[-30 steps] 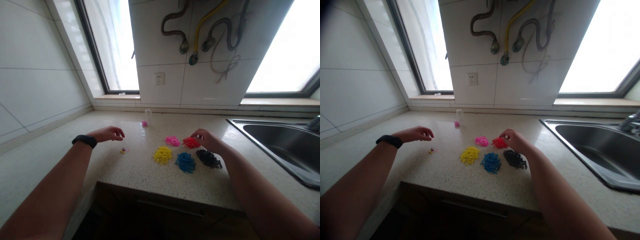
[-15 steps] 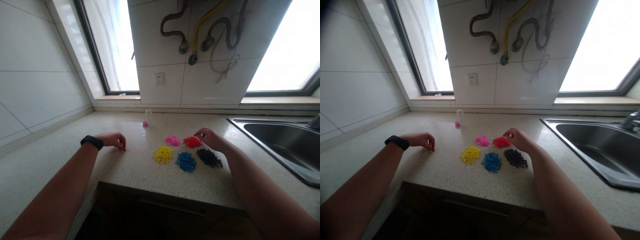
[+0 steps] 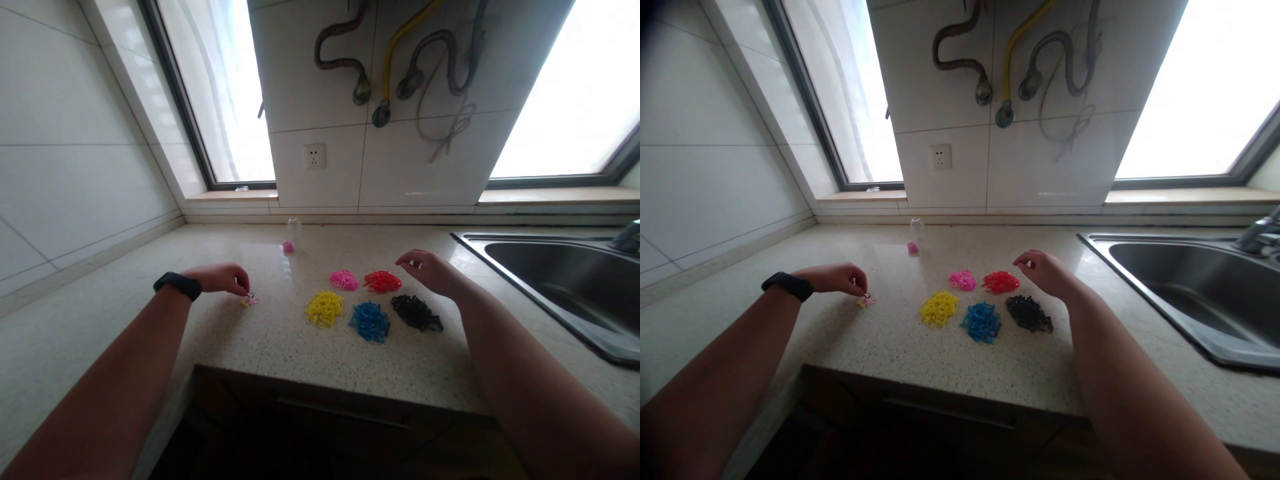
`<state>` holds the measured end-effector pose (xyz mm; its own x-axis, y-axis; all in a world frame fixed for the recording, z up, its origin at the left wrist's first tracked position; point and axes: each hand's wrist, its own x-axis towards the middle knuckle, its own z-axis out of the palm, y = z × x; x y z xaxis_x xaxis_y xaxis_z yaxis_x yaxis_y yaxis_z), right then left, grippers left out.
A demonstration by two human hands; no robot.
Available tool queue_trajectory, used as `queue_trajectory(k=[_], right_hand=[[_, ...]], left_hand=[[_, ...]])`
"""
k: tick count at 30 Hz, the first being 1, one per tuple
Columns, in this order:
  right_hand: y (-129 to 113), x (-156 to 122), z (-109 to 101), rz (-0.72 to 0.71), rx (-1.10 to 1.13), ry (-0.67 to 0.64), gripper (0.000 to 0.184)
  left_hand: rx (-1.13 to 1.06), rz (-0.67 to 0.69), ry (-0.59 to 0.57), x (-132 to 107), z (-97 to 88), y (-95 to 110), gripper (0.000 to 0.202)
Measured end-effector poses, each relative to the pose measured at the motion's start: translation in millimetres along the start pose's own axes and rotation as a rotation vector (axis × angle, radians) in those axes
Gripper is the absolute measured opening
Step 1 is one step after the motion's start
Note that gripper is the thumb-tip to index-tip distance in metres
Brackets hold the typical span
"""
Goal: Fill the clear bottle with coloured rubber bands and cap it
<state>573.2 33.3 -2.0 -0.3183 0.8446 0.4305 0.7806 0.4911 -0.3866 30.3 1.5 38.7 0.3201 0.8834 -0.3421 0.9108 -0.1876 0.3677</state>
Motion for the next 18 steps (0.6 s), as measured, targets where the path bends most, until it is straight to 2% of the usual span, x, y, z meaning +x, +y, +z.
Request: queue_trajectory(k=[6, 11, 14, 18], right_hand=[[5.3, 0.4, -1.3, -0.001, -0.003, 0.021, 0.028], [9.2, -5.4, -6.8, 0.036, -0.013, 0.058, 0.029], [22.7, -14.6, -13.8, 0.116, 0.01, 0.103, 0.032], [54.6, -23.8, -17.7, 0.31, 0.087, 0.14, 0.035]], left_hand=[[-0.037, 0.037, 0.018, 0.5, -1.9, 7.2, 0.043], [-0.08, 0.144, 0.052, -0.8, -1.1, 28.0, 0.042], [-0.128, 0.213, 0.054, -2.5, 2.5, 46.1, 0.039], [-0.218, 0.335, 0.084, -2.3, 13.8, 77.5, 0.033]])
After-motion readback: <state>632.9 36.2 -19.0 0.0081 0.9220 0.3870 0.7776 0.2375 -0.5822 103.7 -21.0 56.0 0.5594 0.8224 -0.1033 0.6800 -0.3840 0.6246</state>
